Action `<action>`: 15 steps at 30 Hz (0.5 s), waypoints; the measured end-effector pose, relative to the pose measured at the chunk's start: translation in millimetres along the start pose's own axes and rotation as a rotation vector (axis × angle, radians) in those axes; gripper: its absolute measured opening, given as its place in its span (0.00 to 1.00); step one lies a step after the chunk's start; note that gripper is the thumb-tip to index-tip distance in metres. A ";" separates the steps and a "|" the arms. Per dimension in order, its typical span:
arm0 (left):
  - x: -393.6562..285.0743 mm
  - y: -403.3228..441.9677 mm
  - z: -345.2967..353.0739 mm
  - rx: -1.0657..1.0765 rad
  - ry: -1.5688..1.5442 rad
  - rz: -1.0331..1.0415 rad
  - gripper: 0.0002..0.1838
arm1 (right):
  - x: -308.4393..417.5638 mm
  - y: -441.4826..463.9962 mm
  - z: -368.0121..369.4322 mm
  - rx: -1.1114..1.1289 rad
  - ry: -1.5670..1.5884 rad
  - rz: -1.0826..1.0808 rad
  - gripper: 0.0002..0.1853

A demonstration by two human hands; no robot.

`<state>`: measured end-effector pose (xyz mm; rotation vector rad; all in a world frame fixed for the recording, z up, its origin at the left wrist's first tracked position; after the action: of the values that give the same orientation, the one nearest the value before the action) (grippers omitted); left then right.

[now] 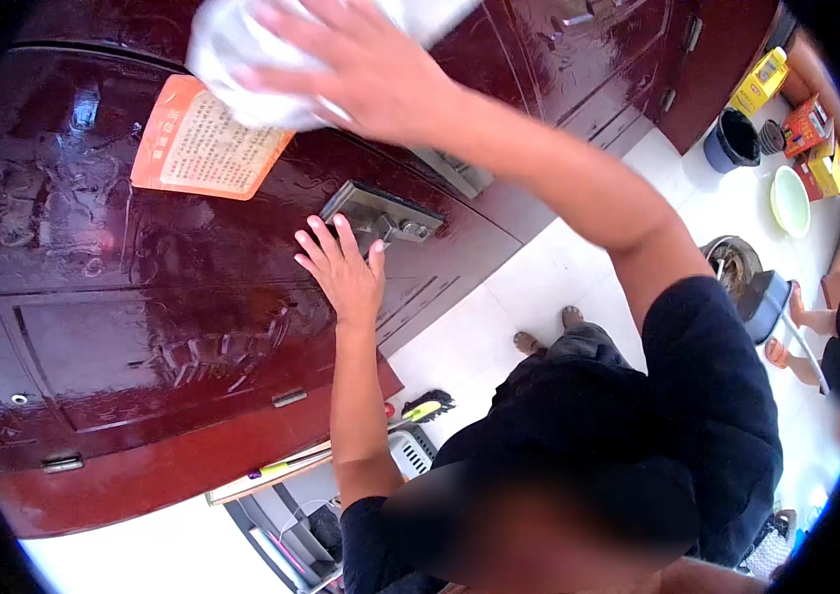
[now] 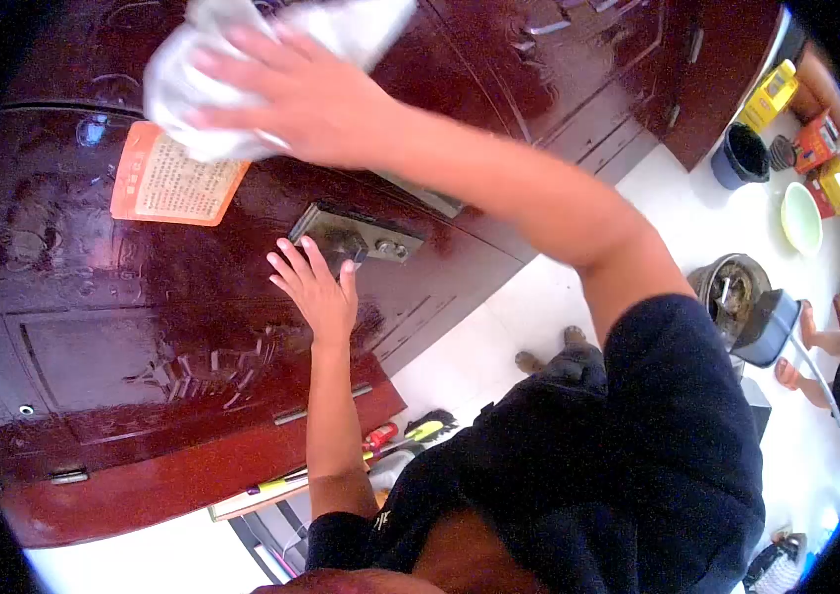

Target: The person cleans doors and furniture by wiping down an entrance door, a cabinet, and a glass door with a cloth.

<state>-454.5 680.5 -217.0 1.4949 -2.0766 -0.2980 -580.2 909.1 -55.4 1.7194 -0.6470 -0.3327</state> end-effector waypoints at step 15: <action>2.3 -2.1 14.9 -0.030 0.001 0.019 0.40 | -3.9 25.2 4.7 -0.282 -0.010 -0.055 0.34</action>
<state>-461.6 675.5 -229.5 1.4559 -2.0753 -0.3199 -592.0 904.1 -32.8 1.4679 -0.5333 -0.4490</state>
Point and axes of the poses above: each hand's wrist, its own y-axis towards the middle knuckle, its own z-axis out of the palm, x = y × z, the point moved 3 cm from there along y, towards the middle knuckle, and after that the axes turned 6 degrees about z, right-handed, at the moved point
